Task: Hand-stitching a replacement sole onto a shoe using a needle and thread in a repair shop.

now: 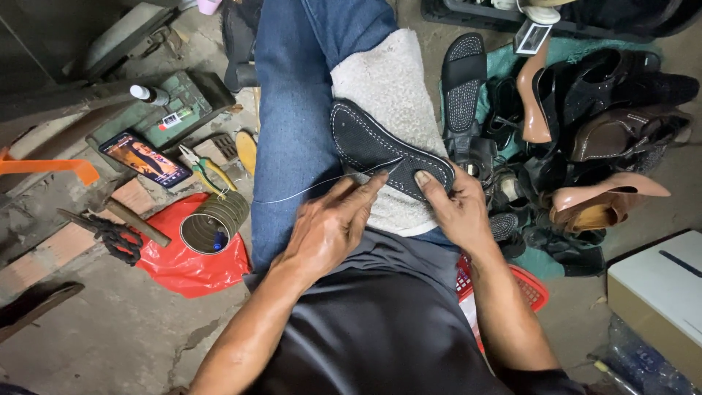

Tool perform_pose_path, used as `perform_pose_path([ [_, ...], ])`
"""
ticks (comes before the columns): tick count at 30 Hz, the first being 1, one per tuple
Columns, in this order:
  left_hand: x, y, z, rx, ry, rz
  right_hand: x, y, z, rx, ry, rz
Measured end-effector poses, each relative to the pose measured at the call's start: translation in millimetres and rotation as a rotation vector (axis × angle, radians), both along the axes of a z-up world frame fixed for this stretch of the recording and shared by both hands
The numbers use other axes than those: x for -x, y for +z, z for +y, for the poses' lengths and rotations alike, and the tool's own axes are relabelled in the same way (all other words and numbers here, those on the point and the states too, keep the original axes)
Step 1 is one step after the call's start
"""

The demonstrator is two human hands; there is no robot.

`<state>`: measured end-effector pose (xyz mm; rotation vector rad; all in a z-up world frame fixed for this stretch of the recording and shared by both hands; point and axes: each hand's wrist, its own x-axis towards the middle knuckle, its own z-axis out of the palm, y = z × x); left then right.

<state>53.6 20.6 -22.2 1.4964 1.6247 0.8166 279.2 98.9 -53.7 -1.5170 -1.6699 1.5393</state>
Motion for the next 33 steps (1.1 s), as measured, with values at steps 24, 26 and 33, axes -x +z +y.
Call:
perform_pose_path([
  [24, 39, 1, 26, 0.036, -0.244, 0.206, 60, 51, -9, -0.473, 0.340, -0.442],
  [26, 44, -2, 22, 0.031, -0.225, 0.192, 61, 50, -9, -0.471, 0.353, -0.424],
  [33, 62, 7, 7, 0.010, -0.201, 0.144, 42, 49, 13, -0.286, 0.232, -0.098],
])
